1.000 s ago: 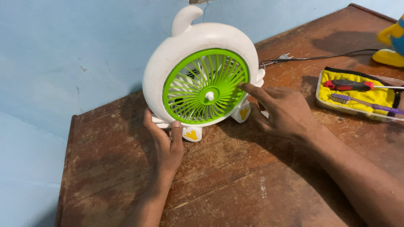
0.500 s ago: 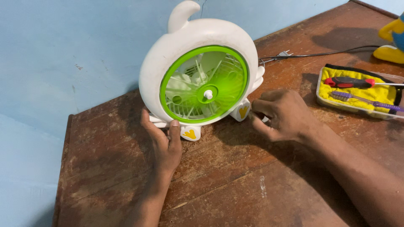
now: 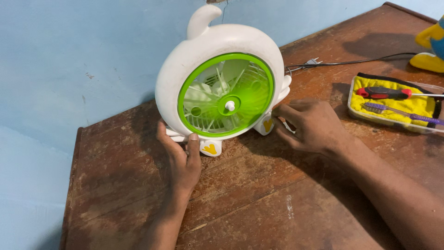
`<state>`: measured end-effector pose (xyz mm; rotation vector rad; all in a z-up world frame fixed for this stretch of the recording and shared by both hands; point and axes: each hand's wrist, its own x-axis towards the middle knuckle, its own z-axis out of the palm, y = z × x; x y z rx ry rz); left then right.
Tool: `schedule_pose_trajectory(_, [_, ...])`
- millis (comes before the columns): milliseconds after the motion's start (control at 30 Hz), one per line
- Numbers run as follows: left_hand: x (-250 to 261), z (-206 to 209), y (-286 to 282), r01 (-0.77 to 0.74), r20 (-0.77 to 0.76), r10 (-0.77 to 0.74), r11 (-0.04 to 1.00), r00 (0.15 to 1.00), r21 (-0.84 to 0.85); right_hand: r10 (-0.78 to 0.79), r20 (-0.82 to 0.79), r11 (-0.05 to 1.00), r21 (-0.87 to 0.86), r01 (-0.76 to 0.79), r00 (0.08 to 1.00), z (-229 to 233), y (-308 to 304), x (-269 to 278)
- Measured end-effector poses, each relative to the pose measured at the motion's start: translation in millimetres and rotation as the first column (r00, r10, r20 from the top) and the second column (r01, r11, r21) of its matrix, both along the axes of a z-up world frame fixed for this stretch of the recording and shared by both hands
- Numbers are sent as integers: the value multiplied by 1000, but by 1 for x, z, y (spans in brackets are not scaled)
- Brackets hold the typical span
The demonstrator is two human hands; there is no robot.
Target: The person removes the central cap from the front grille of a small white and green electric fan, then uses a screwdriver to loosen screws on the rear grille. The fan remains partially disassembled at the end of the clip.
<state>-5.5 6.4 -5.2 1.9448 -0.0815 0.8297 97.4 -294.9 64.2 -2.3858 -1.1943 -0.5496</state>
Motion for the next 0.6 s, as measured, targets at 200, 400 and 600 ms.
schedule_pose_trajectory(200, [2,-2,-1,28,48,-27,999,998,-22,-2,17,1000,-3,2,1000,4,2,-2])
schedule_pose_trajectory(400, [2,-5,0,29,73,-28,999,997,-14,-79,-61,996,-46,77,995,8,4,-6])
schedule_pose_trajectory(600, [2,-4,-2,26,87,-23,999,996,-35,-134,-46,985,-118,128,990,2,5,-1])
